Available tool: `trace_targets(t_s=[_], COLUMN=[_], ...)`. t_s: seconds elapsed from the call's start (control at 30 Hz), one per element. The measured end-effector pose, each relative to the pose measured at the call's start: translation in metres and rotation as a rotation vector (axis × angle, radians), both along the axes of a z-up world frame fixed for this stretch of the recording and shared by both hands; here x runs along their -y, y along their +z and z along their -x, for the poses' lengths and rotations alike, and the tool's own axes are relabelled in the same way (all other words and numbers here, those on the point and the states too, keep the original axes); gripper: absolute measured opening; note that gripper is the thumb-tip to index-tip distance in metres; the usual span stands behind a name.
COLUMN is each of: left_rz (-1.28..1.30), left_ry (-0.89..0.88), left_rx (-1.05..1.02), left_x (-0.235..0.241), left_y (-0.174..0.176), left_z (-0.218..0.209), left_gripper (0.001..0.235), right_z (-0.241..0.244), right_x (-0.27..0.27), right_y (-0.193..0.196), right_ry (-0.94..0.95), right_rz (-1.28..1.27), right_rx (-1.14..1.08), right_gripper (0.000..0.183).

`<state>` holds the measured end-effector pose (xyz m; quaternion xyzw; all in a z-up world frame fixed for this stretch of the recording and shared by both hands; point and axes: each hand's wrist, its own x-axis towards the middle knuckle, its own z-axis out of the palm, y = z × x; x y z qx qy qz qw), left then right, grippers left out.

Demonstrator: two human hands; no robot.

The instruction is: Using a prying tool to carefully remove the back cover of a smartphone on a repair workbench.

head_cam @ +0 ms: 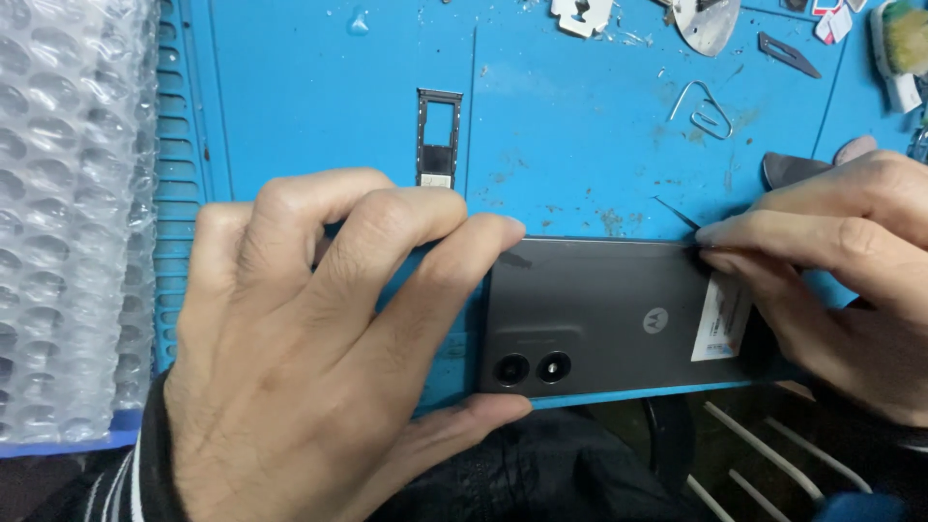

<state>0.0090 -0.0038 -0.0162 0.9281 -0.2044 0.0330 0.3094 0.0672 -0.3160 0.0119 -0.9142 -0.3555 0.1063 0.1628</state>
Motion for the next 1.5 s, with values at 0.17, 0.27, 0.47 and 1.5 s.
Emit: trace_targets(t_s=[0.17, 0.27, 0.47, 1.5], left_rz=[0.013, 0.015, 0.033, 0.115], left_ry=[0.002, -0.002, -0.004, -0.039], left_rx=[0.009, 0.012, 0.010, 0.010], left_x=[-0.001, -0.001, -0.001, -0.012], left_y=[0.001, 0.001, 0.002, 0.003], left_z=[0.000, 0.000, 0.000, 0.004], left_gripper=[0.068, 0.068, 0.065, 0.077], right_z=[0.001, 0.003, 0.012, 0.009], right_x=[0.006, 0.007, 0.000, -0.037], right_y=[-0.001, -0.002, 0.000, 0.011], right_ry=[0.018, 0.009, 0.033, -0.002], right_rz=[0.045, 0.067, 0.128, 0.058], right_rx=[0.015, 0.030, 0.150, 0.105], right_gripper=[0.023, 0.023, 0.015, 0.020])
